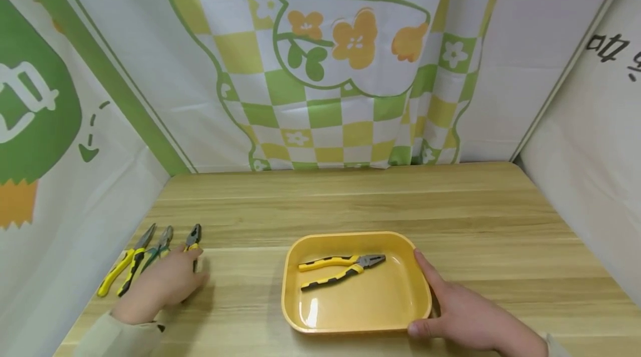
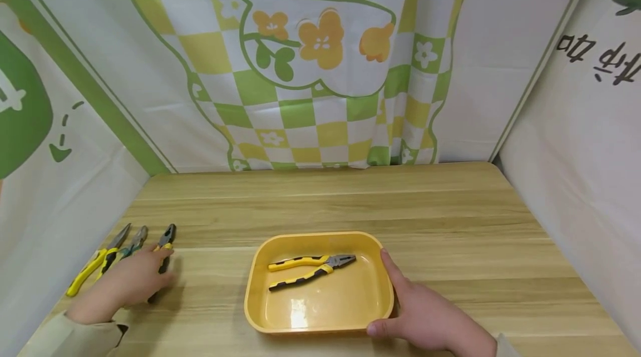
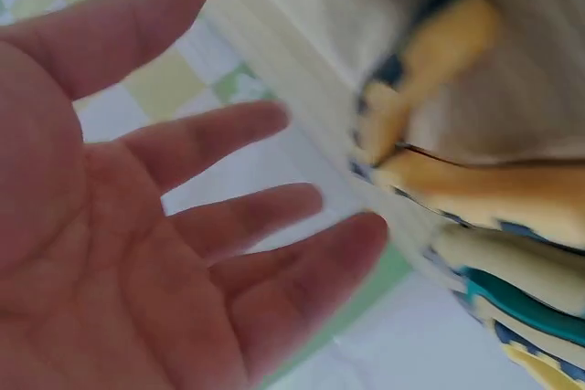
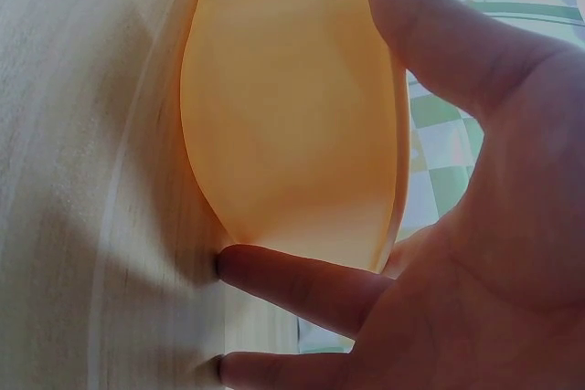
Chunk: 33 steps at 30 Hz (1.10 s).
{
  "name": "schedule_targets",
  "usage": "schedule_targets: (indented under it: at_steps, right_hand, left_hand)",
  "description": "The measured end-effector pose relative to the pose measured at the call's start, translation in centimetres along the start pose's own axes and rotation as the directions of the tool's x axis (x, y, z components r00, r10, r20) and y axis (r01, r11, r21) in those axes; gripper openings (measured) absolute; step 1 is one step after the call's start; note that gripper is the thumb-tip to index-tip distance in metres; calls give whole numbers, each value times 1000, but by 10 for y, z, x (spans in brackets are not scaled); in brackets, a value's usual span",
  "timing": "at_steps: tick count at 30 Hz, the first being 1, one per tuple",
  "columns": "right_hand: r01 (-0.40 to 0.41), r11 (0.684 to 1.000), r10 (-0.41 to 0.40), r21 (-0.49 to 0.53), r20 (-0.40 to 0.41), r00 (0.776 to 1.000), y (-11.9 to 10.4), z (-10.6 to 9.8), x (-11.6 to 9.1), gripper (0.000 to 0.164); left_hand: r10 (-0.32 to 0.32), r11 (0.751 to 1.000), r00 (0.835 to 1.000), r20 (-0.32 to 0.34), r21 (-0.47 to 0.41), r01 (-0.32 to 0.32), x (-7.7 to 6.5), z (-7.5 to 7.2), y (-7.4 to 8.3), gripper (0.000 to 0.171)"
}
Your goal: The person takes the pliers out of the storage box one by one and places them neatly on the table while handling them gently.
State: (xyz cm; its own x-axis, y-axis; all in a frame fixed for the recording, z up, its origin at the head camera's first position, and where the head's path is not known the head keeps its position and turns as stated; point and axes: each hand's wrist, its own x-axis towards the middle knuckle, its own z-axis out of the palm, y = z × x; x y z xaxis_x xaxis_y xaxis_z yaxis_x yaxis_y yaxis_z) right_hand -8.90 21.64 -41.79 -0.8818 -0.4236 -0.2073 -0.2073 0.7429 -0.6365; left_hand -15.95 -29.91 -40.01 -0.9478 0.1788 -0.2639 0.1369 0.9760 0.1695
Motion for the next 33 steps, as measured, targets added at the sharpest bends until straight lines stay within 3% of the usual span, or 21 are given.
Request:
schedule_targets:
  at_steps: [4, 9, 17, 22, 27, 30, 33]
  right_hand:
    - [-2, 1000, 2, 4, 10, 1000, 1, 0, 1, 126]
    - [9, 1000, -9, -2, 2, 1000, 0, 0, 0, 125]
    - [10, 1000, -10, -8, -2, 1000, 0, 0, 0, 126]
    - [5, 1000, -5, -7, -2, 1000, 1, 1, -1, 126]
    - [3, 1000, -3, 3, 3, 1000, 2, 1, 0, 127]
    - [0, 1000, 0, 6, 9, 1000, 2, 1, 0, 127]
    - [-2, 1000, 2, 4, 12, 1000, 2, 1, 0, 127]
  left_hand:
    - [39, 999, 996, -83, 20, -38, 0, -7, 18, 65]
    - [125, 991, 985, -122, -36, -130, 2, -14, 43, 63]
    - [245, 944, 966, -79, -207, -256, 6, -26, 80, 61]
    - [394, 888, 916, -74, -227, -400, 8, -28, 96, 53]
    - [503, 827, 863, -57, -257, -499, 14, -27, 112, 58]
    - [527, 809, 849, -48, -279, -518, 19, -24, 121, 59]
    - [516, 818, 856, -28, -281, -502, 23, -21, 129, 55]
